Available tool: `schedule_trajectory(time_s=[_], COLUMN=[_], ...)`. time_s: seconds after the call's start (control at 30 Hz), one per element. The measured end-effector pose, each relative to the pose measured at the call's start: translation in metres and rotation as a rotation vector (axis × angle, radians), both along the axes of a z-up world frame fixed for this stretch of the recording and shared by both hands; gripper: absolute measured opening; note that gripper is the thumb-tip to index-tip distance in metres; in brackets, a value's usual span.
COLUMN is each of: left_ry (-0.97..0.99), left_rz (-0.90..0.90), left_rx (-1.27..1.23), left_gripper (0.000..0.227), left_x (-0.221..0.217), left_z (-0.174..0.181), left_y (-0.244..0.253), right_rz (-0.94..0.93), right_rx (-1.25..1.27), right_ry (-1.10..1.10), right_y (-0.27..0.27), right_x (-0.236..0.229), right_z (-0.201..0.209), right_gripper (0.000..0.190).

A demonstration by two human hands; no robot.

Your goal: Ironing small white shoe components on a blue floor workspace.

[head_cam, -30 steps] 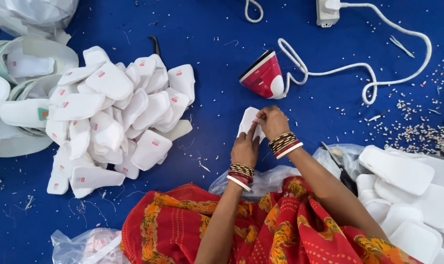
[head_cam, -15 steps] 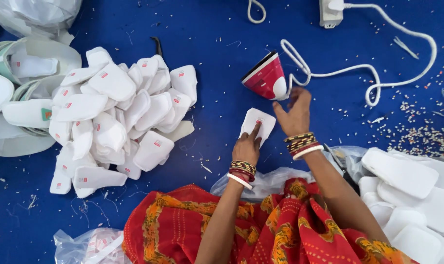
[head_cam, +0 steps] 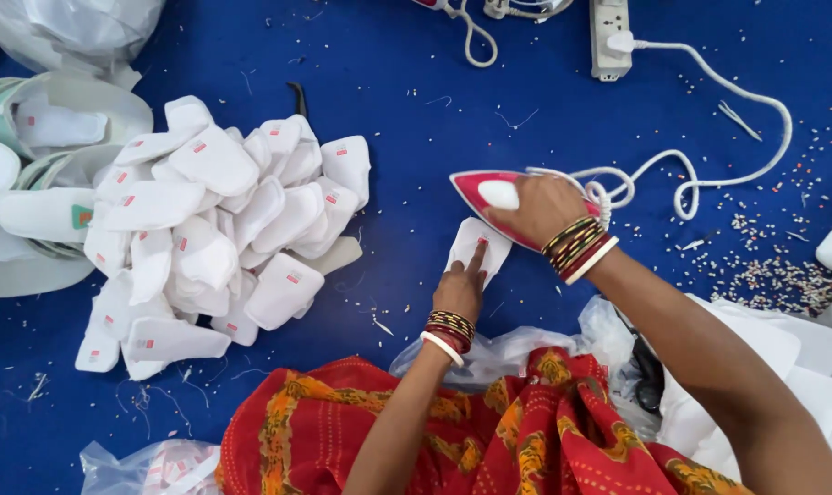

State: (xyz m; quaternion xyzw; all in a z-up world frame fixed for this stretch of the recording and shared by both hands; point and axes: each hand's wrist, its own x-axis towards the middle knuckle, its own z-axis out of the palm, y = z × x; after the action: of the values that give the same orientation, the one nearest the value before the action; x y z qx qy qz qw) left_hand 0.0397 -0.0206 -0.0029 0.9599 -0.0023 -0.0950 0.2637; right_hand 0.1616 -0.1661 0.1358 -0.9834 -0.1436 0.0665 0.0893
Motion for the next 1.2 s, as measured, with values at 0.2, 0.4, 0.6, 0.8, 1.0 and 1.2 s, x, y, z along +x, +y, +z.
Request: schedule_trajectory(time_s=[0.2, 0.4, 0.6, 0.8, 1.0, 1.2], left_ry=[0.011, -0.113, -0.113, -0.085, -0.004, 0.062], left_rz=[-0.013, 0.032, 0.418, 0.476, 0.505, 0.534], left_rx=[0.008, -0.141, -0.508, -0.329, -0.323, -0.261], left_gripper=[0.061, 0.052, 0.047, 0.068, 0.069, 0.070], left_x=[0.001, -0.004, -0.020, -0.012, -0.008, -0.009], left_z=[-0.007, -0.023, -0.021, -0.015, -0.005, 0.007], left_y=[0.002, 0.014, 0.025, 0.025, 0.024, 0.030], right_rz=[-0.013, 0.062, -0.049, 0.063, 0.058, -0.012], right_rx=[-0.080, -0.044, -0.090, -0.138, -0.070, -0.052], right_ry=[0.079, -0.055, 0.061, 0.184, 0.052, 0.140], right_y=[0.008, 0.014, 0.032, 0.041, 0.048, 0.052], right_x=[-0.013, -0.003, 0.009, -0.030, -0.004, -0.010], right_z=[-0.042, -0.076, -0.039, -0.041, -0.057, -0.041], right_gripper=[0.060, 0.054, 0.059, 0.066, 0.062, 0.063])
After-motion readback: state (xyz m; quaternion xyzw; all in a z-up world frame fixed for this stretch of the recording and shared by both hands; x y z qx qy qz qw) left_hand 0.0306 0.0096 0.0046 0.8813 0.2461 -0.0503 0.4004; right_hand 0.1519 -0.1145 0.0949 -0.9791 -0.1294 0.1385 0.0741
